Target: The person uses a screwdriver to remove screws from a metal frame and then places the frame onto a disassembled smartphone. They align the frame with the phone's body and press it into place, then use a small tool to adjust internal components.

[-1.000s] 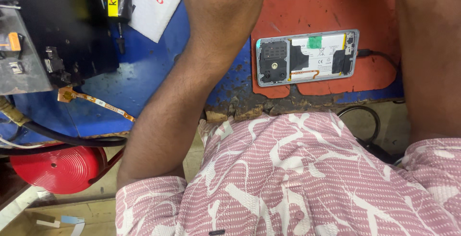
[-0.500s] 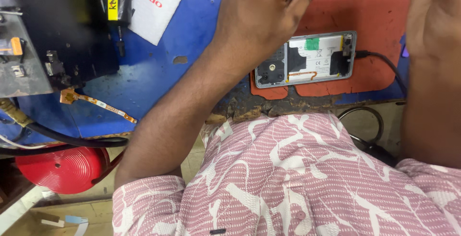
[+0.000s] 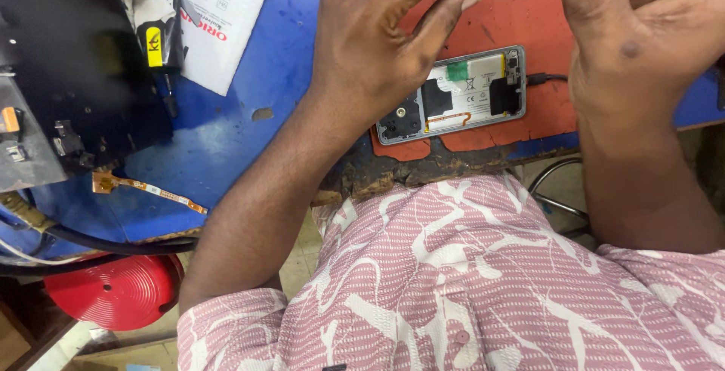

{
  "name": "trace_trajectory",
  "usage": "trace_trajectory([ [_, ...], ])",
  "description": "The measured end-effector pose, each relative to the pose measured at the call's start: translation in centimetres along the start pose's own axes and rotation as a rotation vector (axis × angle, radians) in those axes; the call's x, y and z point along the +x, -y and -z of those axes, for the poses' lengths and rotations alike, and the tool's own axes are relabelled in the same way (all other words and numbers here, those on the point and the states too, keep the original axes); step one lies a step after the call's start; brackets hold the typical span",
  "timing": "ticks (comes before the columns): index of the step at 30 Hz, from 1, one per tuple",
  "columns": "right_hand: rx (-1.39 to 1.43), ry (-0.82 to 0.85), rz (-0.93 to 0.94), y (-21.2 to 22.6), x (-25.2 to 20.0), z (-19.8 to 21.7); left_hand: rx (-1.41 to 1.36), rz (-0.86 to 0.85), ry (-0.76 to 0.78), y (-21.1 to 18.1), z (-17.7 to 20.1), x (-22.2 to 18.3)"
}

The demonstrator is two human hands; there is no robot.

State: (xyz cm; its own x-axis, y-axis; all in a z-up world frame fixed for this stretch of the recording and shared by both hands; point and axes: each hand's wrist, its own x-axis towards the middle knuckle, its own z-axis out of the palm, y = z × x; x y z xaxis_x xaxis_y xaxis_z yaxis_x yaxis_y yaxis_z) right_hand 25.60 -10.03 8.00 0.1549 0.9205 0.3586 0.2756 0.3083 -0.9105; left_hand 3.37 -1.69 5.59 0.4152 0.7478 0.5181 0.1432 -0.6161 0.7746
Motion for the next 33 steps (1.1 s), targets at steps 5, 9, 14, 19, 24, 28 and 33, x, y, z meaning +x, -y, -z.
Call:
trace_trajectory([
  [5, -0.110, 0.048, 0.054, 0.0, 0.0, 0.5, -0.044, 0.013, -0.011, 0.1, 0.0, 0.1],
  [9, -0.156, 0.056, 0.061, 0.1, -0.1, 0.7, -0.044, 0.019, -0.017, 0.1, -0.1, 0.0],
  [14, -0.176, 0.068, 0.052, 0.2, -0.2, 0.3, -0.057, 0.026, -0.020, 0.3, -0.1, -0.1],
  [19, -0.234, 0.071, 0.003, 0.7, -0.4, 0.5, -0.056, 0.024, -0.024, 0.5, -0.4, -0.2],
  [24, -0.279, 0.041, -0.028, 0.5, -1.4, 0.9, -0.074, -0.004, -0.022, 0.5, -0.3, 0.0],
  [28, -0.301, 0.039, -0.076, 0.1, -1.4, 0.9, -0.049, -0.052, -0.021, 0.2, -0.1, 0.3],
  [33, -0.081, 0.105, -0.197, 1.8, 0.2, -0.8, -0.061, 0.032, 0.036, -0.1, 1.8, 0.0],
])
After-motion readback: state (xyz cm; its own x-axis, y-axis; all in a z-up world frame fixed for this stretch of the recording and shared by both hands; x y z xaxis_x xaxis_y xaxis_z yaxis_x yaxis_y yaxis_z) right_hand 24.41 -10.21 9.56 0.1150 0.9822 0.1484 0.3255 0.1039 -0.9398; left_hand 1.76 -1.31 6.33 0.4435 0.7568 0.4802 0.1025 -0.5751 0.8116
